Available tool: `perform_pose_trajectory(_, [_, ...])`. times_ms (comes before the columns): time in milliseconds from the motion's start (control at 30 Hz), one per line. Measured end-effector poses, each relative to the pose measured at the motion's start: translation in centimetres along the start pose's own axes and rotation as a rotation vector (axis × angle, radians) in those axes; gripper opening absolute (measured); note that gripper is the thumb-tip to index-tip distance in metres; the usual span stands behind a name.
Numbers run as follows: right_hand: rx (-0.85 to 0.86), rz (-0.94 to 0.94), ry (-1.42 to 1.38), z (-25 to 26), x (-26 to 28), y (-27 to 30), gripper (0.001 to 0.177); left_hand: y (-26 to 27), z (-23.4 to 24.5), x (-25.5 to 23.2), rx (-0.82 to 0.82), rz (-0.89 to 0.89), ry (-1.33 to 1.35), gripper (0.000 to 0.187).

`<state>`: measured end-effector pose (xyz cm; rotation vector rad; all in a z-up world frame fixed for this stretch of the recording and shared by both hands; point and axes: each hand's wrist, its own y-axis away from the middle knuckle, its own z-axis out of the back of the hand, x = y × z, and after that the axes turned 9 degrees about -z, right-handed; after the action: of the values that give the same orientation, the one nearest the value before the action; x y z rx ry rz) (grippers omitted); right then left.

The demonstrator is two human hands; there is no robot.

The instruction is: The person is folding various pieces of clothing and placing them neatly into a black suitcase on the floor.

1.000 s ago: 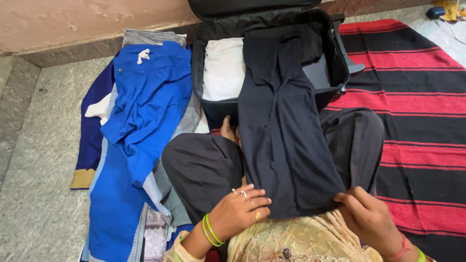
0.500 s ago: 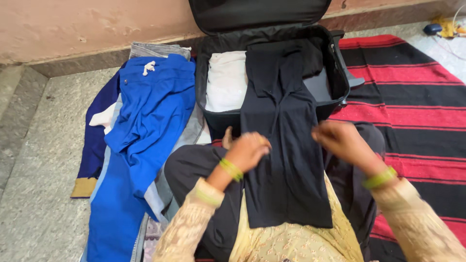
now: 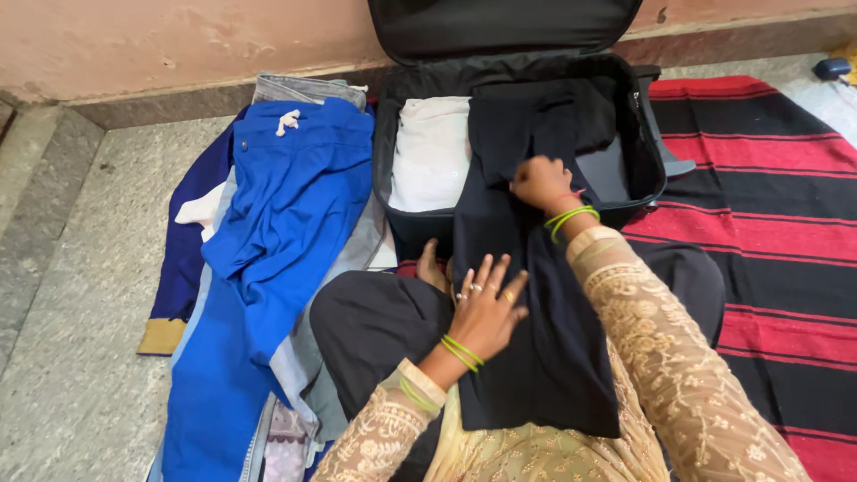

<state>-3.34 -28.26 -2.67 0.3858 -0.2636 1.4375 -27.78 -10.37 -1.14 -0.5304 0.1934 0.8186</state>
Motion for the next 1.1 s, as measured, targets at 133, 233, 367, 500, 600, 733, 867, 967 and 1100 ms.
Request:
perform_pose_trajectory(133, [-0.042, 0.022, -0.352, 0.4, -2.1, -2.0, 0.025, 1.7, -0.1, -1.6, 0.259, -0.070, 0.069, 0.077])
perform_pose_trajectory(233, [-0.211, 0.159, -0.202, 1.4, -3.5, 0.3, 0.015, 2.6, -0.5, -2.2, 0.301, -0.112, 0.080, 0.078])
perform_pose_trajectory(367, [-0.196, 0.533, -0.208, 4.3, -2.9, 5.3, 0.010, 1.7, -0.4, -0.9, 0.196, -0.105, 0.103, 0.081])
perform_pose_trajectory(500, [-0.139, 0.740, -0.209, 7.4, -2.5, 11.7, 0.009, 1.8, -0.6, 0.5, 0.275, -0.168, 0.228, 0.059])
perform_pose_trajectory(600, [0.205, 0.847, -0.235, 9.4, -3.8, 17.0, 0.014, 2.4, 1.5, 2.5, 0.489, -0.214, 0.224, 0.033])
perform_pose_trajectory(733, [0.701, 0.925, -0.040, 9.9, -5.7, 23.1, 0.013, 4.2, 4.4, 3.0, 0.433, -0.462, 0.217, 0.038])
perform_pose_trajectory(867, [0.769, 0.889, -0.012, 9.1, -6.6, 27.2, 0.024, 4.8, 4.9, 1.0, 0.511, -0.543, 0.202, 0.042])
perform_pose_trajectory(967, [0.586, 0.955, 0.086, 8.4, -6.8, 29.4, 0.014, 6.0, 4.5, -1.3, 0.345, -0.628, 0.229, 0.030])
perform_pose_trajectory(1100, [0.482, 0.920, -0.080, 7.7, -7.0, 30.2, 0.027, 6.3, 2.4, -1.9, 0.276, -0.543, 0.110, 0.026])
